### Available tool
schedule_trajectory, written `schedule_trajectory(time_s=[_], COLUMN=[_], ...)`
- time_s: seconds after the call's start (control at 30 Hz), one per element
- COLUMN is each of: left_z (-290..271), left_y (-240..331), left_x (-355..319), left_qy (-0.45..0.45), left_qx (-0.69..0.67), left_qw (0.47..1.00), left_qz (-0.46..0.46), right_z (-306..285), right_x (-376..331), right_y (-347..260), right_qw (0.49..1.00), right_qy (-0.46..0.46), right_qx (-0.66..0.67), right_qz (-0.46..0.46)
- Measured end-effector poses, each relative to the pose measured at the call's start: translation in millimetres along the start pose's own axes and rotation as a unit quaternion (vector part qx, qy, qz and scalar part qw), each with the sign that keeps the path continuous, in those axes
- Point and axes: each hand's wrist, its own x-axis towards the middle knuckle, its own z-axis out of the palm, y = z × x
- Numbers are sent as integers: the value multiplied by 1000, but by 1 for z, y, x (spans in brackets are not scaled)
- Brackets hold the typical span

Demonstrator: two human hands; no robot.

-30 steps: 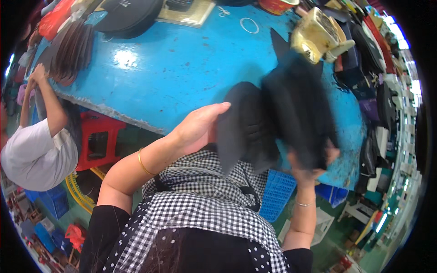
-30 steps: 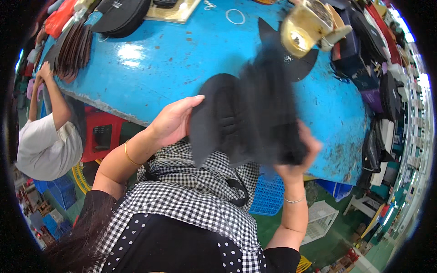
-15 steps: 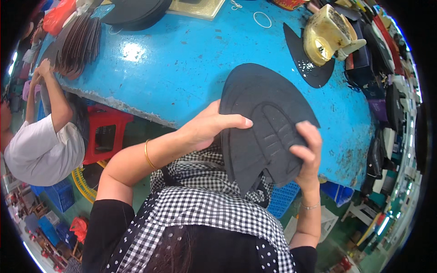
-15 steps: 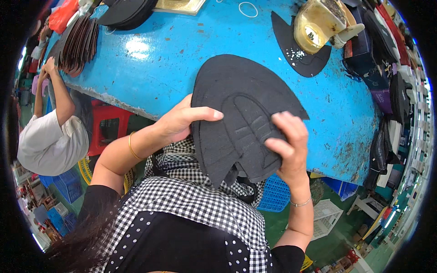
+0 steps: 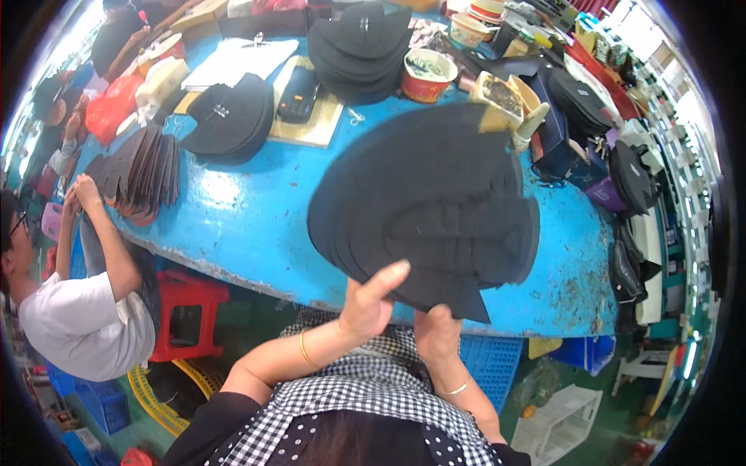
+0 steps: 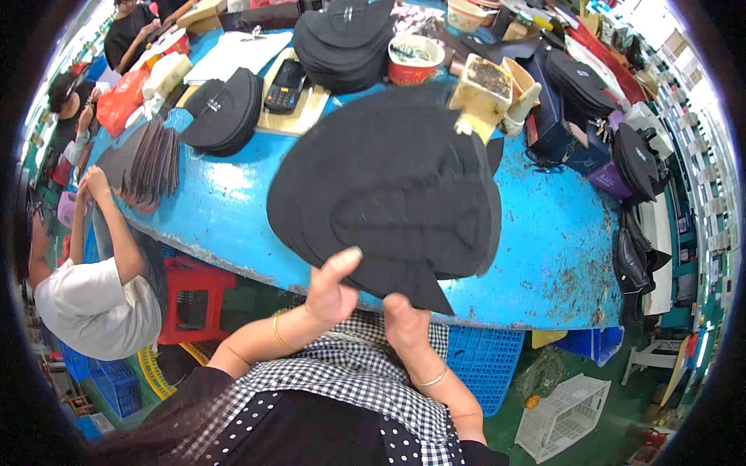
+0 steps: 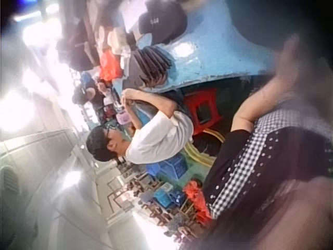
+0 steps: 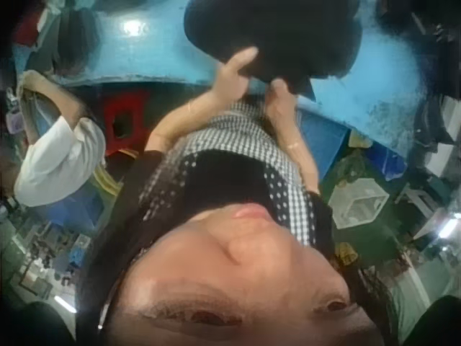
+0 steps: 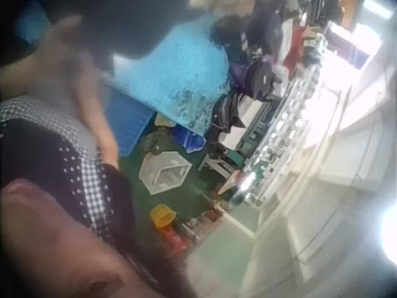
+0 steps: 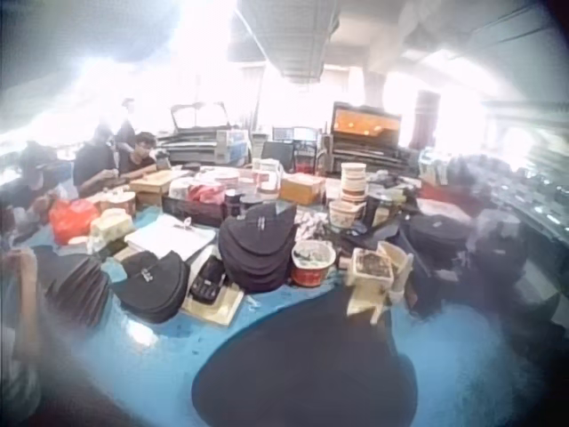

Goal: Applying glue or adhesive to black shoe upper components using a small tool.

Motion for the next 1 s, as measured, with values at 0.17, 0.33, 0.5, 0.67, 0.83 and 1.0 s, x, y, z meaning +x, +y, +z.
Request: schedule_trajectory(time_s=[0.17,0.33,0.5,0.67,0.83,1.0], left_z=[-29,-29,-65,-78,-87,-106], left_y=[30,104,81,60,48,45], left_x=[-1,48,56,39,41,39], left_qy=[-101,-165,-143,-133,-89,-77], left_qx=[49,256,362,285,233,223], left_qw=[993,952,921,949,968,967], left_qz=[-46,-35,0,-8,-42,-96], right_z=[2,-26,-39,-45,-45,-34], right_x=[30,47,76,84,65,58], right_y=[-24,-51,-68,-23,4,13], right_qw=[921,974,980,977,976,983], right_qy=[110,27,-66,-113,-20,-42], right_qx=[365,223,-77,8,211,175], right_qz=[81,6,-172,-181,-56,16])
